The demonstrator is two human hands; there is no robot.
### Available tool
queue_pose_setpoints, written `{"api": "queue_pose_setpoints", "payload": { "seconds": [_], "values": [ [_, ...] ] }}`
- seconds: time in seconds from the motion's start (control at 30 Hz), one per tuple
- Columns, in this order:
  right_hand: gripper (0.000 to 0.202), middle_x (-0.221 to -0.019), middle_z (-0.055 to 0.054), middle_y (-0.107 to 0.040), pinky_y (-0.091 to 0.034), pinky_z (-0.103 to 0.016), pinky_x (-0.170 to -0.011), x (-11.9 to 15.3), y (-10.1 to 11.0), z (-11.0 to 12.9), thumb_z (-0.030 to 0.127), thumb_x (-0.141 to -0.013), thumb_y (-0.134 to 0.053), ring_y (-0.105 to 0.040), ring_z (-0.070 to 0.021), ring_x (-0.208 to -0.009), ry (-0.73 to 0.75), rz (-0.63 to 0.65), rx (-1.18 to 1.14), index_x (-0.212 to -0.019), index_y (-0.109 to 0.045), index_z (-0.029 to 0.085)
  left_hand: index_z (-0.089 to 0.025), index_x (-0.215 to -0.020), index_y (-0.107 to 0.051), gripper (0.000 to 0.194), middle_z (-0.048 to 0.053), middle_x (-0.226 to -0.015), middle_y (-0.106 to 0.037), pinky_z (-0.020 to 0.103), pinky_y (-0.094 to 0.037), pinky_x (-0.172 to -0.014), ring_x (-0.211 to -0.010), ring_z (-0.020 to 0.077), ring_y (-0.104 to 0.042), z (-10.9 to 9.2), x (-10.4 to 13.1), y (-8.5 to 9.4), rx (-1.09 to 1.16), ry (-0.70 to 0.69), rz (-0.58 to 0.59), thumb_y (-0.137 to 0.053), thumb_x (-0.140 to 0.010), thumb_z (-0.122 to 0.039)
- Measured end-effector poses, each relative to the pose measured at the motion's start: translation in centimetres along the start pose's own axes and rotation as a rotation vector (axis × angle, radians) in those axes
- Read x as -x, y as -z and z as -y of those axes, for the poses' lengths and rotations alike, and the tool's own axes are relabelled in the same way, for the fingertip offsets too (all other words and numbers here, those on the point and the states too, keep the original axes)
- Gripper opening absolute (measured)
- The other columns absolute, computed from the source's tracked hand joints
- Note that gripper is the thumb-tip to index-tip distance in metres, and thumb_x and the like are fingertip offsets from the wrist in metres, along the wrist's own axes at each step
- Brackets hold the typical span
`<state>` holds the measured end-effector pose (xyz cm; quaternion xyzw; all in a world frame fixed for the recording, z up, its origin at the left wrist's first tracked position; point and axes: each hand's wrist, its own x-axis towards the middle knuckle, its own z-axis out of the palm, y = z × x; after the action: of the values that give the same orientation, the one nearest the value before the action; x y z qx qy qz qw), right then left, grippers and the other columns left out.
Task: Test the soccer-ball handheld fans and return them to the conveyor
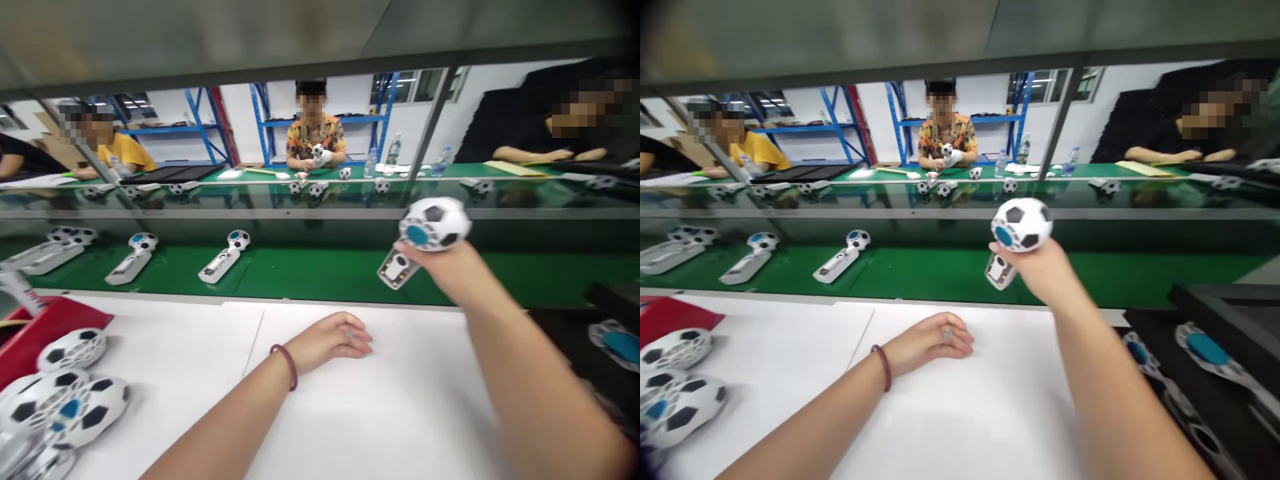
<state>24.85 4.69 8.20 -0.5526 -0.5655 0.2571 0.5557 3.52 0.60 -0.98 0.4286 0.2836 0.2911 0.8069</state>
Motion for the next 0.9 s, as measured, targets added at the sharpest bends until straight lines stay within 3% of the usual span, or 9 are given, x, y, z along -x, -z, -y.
{"api": "queue_pose_setpoints", "payload": {
  "seconds": [0.13, 0.23, 0.33, 0.47, 0.57, 0.63, 0.7, 0.8, 0.9],
  "values": [
    [0.067, -0.103, -0.009, -0.060, -0.045, -0.039, -0.081, -2.1, -3.0, -6.0, 0.027, -0.063, -0.068, -0.058, -0.0219, -0.087, -0.080, -0.123, 0.112, -0.122, -0.040, 0.015, -0.014, -0.091, -0.053, 0.019, 0.011, -0.096, -0.059, 0.042, -0.038, -0.090, -0.089, 0.0224, -0.059, -0.1, 0.0, -0.1, -0.026, 0.011, -0.001, -0.058, -0.073, -0.018],
    [0.070, -0.121, -0.015, -0.047, -0.041, -0.041, -0.088, -2.2, -3.4, -9.8, 0.031, -0.070, -0.060, -0.050, -0.0265, -0.105, -0.035, -0.088, 0.358, -0.132, -0.029, 0.017, -0.014, -0.092, -0.052, 0.018, 0.010, -0.095, -0.059, 0.042, -0.039, -0.089, -0.089, 0.0221, -0.059, 0.4, -0.1, -0.2, -0.053, -0.002, -0.011, -0.056, -0.075, -0.019],
    [0.060, -0.126, -0.016, -0.042, -0.035, -0.047, -0.093, -1.4, -3.1, -11.8, 0.031, -0.073, -0.054, -0.038, -0.0322, -0.116, -0.009, -0.029, 0.584, -0.129, -0.037, 0.015, -0.015, -0.092, -0.051, 0.016, 0.009, -0.092, -0.058, 0.042, -0.042, -0.085, -0.085, 0.0213, -0.059, 0.3, -0.2, 0.3, -0.241, -0.125, -0.103, -0.049, -0.079, -0.025],
    [0.046, -0.129, -0.013, -0.039, -0.027, -0.051, -0.099, -0.4, -3.5, -11.8, 0.028, -0.075, -0.052, -0.027, -0.0345, -0.123, 0.097, -0.056, 0.691, -0.119, -0.050, 0.017, -0.017, -0.094, -0.055, 0.021, 0.010, -0.100, -0.057, 0.042, -0.036, -0.092, -0.098, 0.0240, -0.051, -2.4, 0.6, 3.7, -1.047, -0.451, -0.478, -0.043, -0.078, -0.023],
    [0.041, -0.127, -0.011, -0.041, -0.030, -0.046, -0.100, 0.4, -4.9, -10.7, 0.028, -0.078, -0.048, -0.031, -0.0285, -0.121, 0.259, 0.006, 0.609, -0.117, -0.051, 0.017, -0.014, -0.116, -0.046, 0.039, 0.014, -0.117, -0.049, 0.042, -0.030, -0.097, -0.111, 0.0265, -0.043, -5.3, 2.4, 8.1, -1.453, -0.613, -0.944, -0.039, -0.080, -0.028],
    [0.038, -0.127, -0.011, -0.041, -0.029, -0.044, -0.102, 1.3, -6.3, -9.7, 0.027, -0.079, -0.046, -0.030, -0.0260, -0.123, 0.342, 0.060, 0.520, -0.116, -0.051, 0.018, -0.010, -0.125, -0.039, 0.052, 0.019, -0.123, -0.042, 0.046, -0.026, -0.099, -0.119, 0.0326, -0.033, -6.6, 3.9, 11.2, -1.575, -0.488, -1.315, -0.042, -0.080, -0.036],
    [0.037, -0.128, -0.010, -0.041, -0.027, -0.044, -0.104, 2.5, -7.8, -8.6, 0.025, -0.080, -0.045, -0.027, -0.0249, -0.125, 0.385, 0.114, 0.438, -0.116, -0.051, 0.019, -0.004, -0.129, -0.031, 0.068, 0.024, -0.129, -0.035, 0.049, -0.023, -0.099, -0.123, 0.0381, -0.024, -7.2, 5.2, 13.7, -1.627, -0.234, -1.491, -0.049, -0.076, -0.042],
    [0.039, -0.129, -0.009, -0.040, -0.028, -0.043, -0.104, 4.8, -9.7, -6.9, 0.023, -0.079, -0.045, -0.027, -0.0231, -0.126, 0.372, 0.258, 0.305, -0.118, -0.048, 0.021, 0.001, -0.118, -0.043, 0.062, 0.025, -0.113, -0.050, 0.047, -0.028, -0.095, -0.114, 0.0379, -0.038, -7.3, 6.2, 15.7, -1.595, 0.042, -1.439, -0.054, -0.072, -0.039],
    [0.043, -0.132, -0.006, -0.037, -0.029, -0.041, -0.104, 6.8, -10.7, -5.4, 0.022, -0.079, -0.045, -0.027, -0.0209, -0.126, 0.309, 0.425, 0.189, -0.122, -0.044, 0.025, -0.008, -0.098, -0.057, 0.037, 0.016, -0.089, -0.062, 0.040, -0.042, -0.079, -0.090, 0.0314, -0.056, -7.3, 6.1, 15.5, -1.511, 0.085, -1.389, -0.047, -0.076, -0.036]
  ]
}}
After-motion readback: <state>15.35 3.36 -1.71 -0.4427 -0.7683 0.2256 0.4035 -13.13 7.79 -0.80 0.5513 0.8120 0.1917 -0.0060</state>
